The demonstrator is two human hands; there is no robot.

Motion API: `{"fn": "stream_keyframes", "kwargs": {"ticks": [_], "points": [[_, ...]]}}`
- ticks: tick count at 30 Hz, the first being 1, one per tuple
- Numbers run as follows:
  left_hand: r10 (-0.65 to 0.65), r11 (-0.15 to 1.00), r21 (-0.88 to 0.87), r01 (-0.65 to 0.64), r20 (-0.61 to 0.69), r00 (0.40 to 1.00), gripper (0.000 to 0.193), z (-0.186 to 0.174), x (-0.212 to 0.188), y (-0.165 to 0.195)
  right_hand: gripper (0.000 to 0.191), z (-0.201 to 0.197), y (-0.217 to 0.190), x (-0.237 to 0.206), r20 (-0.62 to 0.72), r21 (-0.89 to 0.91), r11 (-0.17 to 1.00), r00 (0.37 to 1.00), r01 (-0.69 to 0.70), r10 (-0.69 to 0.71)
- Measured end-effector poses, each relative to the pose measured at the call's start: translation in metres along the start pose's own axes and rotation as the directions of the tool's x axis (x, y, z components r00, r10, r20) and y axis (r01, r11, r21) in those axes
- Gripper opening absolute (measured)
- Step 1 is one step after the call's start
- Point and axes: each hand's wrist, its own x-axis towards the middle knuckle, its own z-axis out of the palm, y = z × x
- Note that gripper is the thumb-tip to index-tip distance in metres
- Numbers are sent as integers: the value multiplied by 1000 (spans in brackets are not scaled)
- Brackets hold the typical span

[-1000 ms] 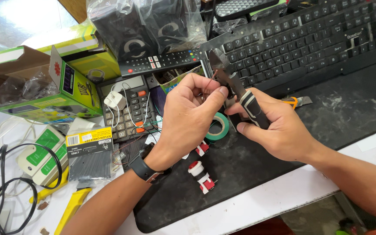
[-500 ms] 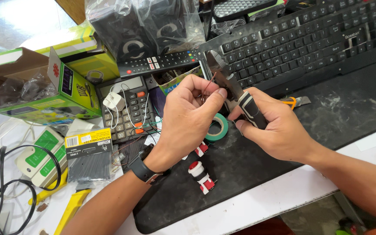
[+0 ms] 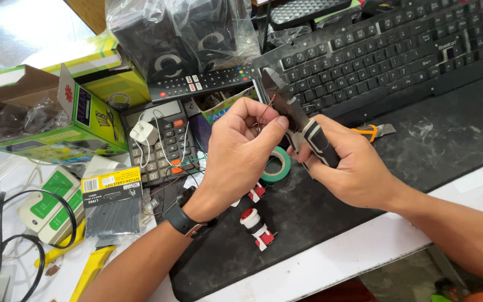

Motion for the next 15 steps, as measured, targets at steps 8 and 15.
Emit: {"fn": "stream_keyframes", "kwargs": {"ticks": [8,15], "points": [[65,963,264,-55,-31,997,13,6,-3,10,14,-1,-4,1,-16,10,998,998,-65,66],[-65,916,400,19,103,993,30,3,-4,17,24,-4,1,-5,-1,62,986,987,-158,158]]}}
